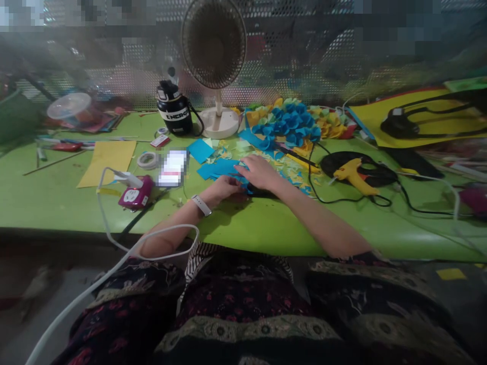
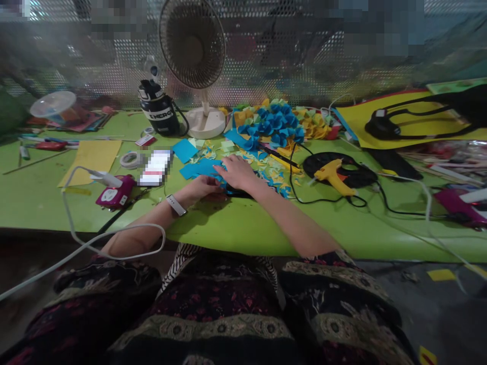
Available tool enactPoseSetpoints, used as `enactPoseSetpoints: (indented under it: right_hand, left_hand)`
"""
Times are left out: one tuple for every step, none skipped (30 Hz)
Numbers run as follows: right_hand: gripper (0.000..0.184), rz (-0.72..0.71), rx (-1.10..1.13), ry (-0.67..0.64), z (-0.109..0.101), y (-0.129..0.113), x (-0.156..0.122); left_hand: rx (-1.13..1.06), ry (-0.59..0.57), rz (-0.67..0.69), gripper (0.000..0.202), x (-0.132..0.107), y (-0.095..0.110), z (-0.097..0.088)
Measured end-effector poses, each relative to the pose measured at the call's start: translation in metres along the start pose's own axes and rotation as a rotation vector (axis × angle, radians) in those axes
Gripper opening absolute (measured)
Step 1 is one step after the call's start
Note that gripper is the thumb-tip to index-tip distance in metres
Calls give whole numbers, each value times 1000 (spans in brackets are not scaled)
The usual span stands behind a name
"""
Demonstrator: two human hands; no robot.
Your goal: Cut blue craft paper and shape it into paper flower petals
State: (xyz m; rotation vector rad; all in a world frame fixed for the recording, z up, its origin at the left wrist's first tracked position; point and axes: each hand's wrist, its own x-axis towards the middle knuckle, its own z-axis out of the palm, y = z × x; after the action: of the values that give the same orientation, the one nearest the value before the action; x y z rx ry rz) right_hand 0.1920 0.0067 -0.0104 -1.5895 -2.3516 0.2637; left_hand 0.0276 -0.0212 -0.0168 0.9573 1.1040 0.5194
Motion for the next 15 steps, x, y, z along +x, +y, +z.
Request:
enactPoseSetpoints:
  right_hand:
    - [51, 10, -5, -9, 1, 0, 1]
    - [51, 23, -11, -13, 2, 0, 1]
    - [50, 33, -16, -14, 3, -1, 2]
    - [50, 31, -18, -13, 4, -1, 2]
    - [50, 28, -16, -13, 4, -1, 3]
    - [50, 26, -11, -15, 4, -1, 3]
    - [50, 27, -3, -20, 3, -1, 4]
    - [50, 30, 8, -27, 2, -1, 4]
    - [50, 32, 18, -35, 1, -1, 4]
    - [50, 34, 28, -44, 0, -1, 5]
    - [50, 35, 34, -54, -1, -1, 5]
    - [50, 33, 38, -64, -2, -2, 6]
    - [49, 31, 40, -74, -3, -2, 6]
    - [49, 29, 41, -85, -4, -2, 6]
    - [49, 27, 43, -96, -5, -3, 6]
  left_hand:
    - [6, -3, -5, 24, 0, 1, 0]
    - [11, -9, -10, 24, -1, 1, 0]
    - [13, -14, -14, 24, -1, 1, 0]
    - [14, -15, -18, 24, -1, 2, 0]
    - [13, -16, -22, 24, -1, 2, 0]
    - [9, -15, -23, 23, -1, 2, 0]
    - [5, -14, -24, 23, -1, 2, -1]
    - [1, -15, -26, 24, 0, 2, -1]
    - [-4, -18, -27, 24, 0, 2, -1]
    - [-11, -24, -27, 25, 0, 3, -2]
    - [-17, -30, -26, 26, 1, 3, -2]
    - [-20, -35, -25, 27, 1, 3, -2]
    - [-18, -38, -24, 27, 1, 4, -3]
    - [-14, -40, -24, 27, 1, 4, -3]
    - [-10, -41, -23, 27, 1, 5, -3]
